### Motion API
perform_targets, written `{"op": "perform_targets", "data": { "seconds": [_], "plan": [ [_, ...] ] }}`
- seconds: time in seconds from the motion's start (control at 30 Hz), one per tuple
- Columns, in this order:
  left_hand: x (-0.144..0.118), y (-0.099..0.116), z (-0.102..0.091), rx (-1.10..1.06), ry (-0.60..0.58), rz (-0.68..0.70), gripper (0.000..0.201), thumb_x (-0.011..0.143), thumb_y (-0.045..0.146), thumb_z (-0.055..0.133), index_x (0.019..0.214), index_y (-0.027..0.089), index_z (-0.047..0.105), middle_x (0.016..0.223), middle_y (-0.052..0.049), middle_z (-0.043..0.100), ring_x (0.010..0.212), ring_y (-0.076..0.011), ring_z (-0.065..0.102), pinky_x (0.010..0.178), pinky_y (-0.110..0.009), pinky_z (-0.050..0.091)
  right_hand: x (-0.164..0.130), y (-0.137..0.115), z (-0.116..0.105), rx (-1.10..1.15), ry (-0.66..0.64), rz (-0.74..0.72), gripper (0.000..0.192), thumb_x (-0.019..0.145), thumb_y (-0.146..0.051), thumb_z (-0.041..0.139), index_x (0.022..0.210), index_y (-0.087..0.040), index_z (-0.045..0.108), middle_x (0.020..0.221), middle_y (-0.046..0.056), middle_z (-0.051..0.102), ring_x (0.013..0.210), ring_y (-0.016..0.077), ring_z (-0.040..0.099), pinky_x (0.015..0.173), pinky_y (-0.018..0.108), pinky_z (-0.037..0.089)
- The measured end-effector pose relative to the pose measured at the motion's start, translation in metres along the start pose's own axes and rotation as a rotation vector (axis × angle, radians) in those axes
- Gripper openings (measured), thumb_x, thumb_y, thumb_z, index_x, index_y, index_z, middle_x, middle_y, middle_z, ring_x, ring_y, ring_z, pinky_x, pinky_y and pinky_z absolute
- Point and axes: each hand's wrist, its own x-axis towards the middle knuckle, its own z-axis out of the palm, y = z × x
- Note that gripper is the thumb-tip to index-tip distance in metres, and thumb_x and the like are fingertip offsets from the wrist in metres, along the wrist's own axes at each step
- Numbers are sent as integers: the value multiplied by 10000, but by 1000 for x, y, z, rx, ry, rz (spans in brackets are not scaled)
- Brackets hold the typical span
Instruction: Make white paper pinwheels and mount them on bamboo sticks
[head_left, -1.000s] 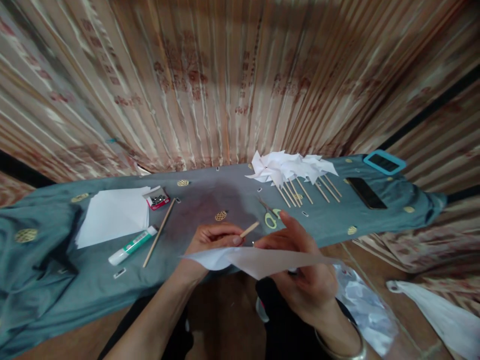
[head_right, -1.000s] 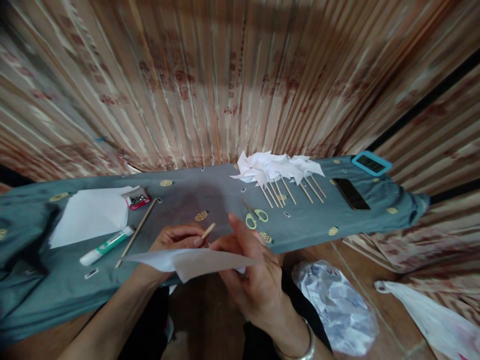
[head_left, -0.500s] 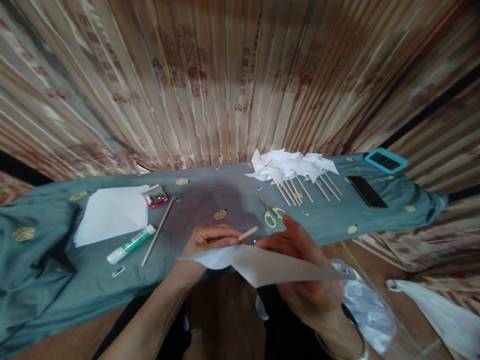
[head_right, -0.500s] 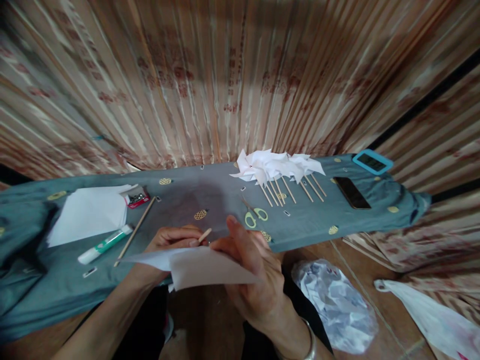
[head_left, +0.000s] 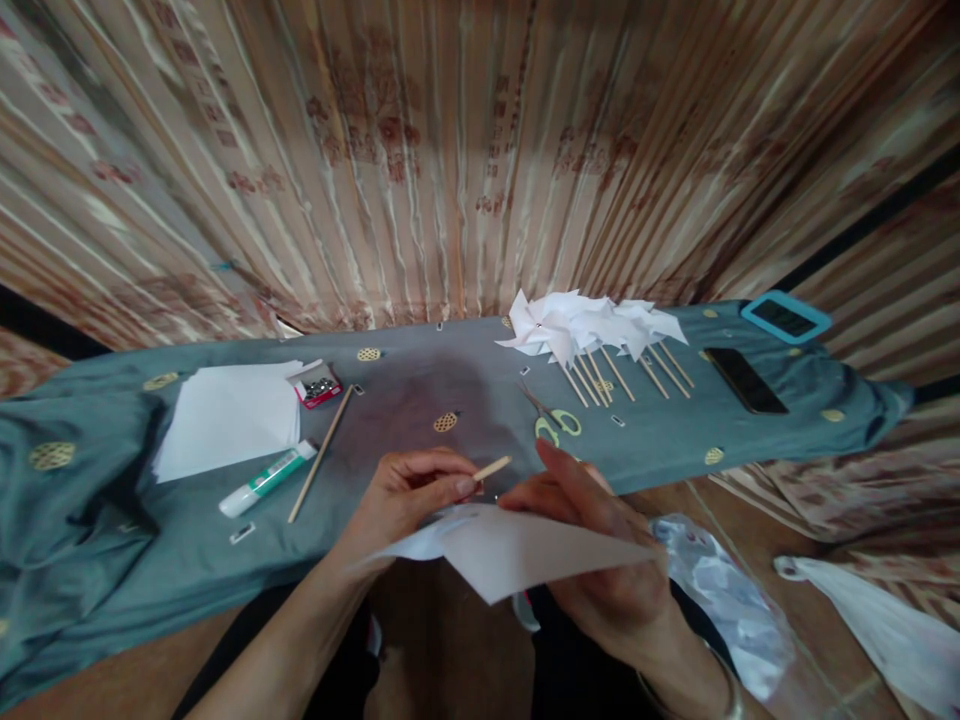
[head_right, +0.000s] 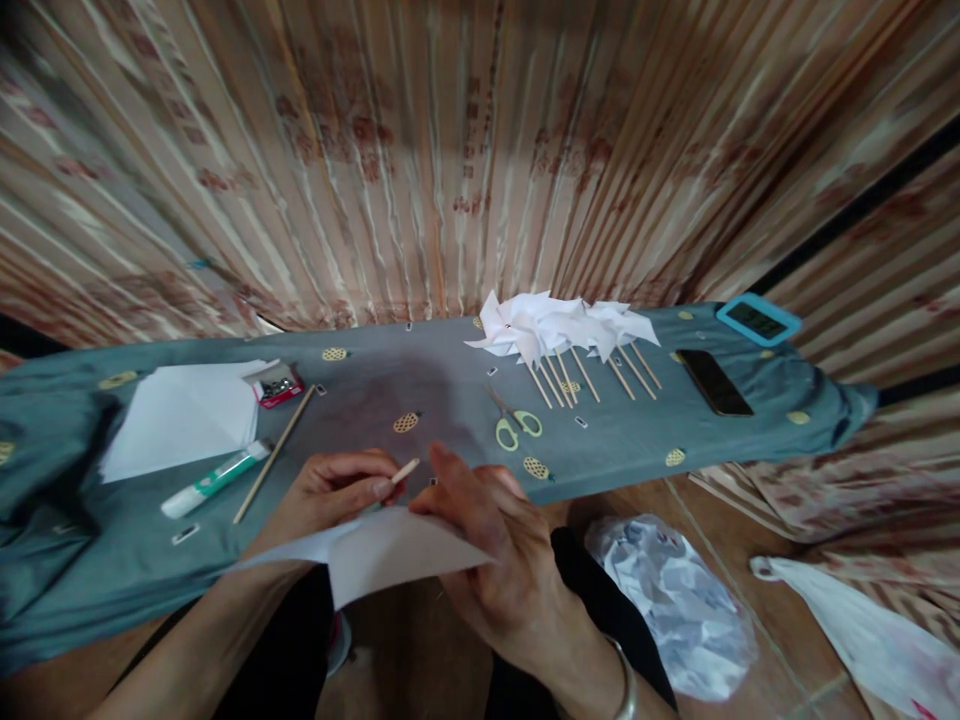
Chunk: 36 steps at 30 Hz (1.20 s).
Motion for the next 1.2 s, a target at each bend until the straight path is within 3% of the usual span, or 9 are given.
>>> {"op": "perform_targets", "data": {
  "seconds": [0.2,0.4,0.83,1.2],
  "plan": [
    [-2,-3,4,-42,-36,-32,245,574,344,844,631,134,733,633,-33,656,570,-109,566,542,-202,434,8,-4,-6,-71,35,-48,681,887,-85,548,1496,-259,297,934,-3,762,843,189,714,786,361,572],
    [-4,-9,3,-91,-22,-36,245,572,352,856,617,141,740,635,-25,653,576,-94,572,548,-173,434,6,-4,-3,-108,63,-75,709,872,-77,581,1502,-204,279,935,6,763,886,190,693,813,345,545],
    [-6,-3,5,-43,-33,2,241,575,357,838,611,147,725,634,-27,639,570,-108,553,558,-201,451,9,-5,-3,-127,110,-63,674,873,-62,573,1474,-229,318,901,-8,760,834,183,691,790,334,541],
    [-5,-5,6,-6,-39,7,243,614,378,830,626,152,742,650,-34,637,588,-117,553,565,-217,432,6,-4,-4,-102,67,-33,772,852,-83,593,1513,-267,241,916,-6,770,833,201,701,765,359,559]
  ]
}}
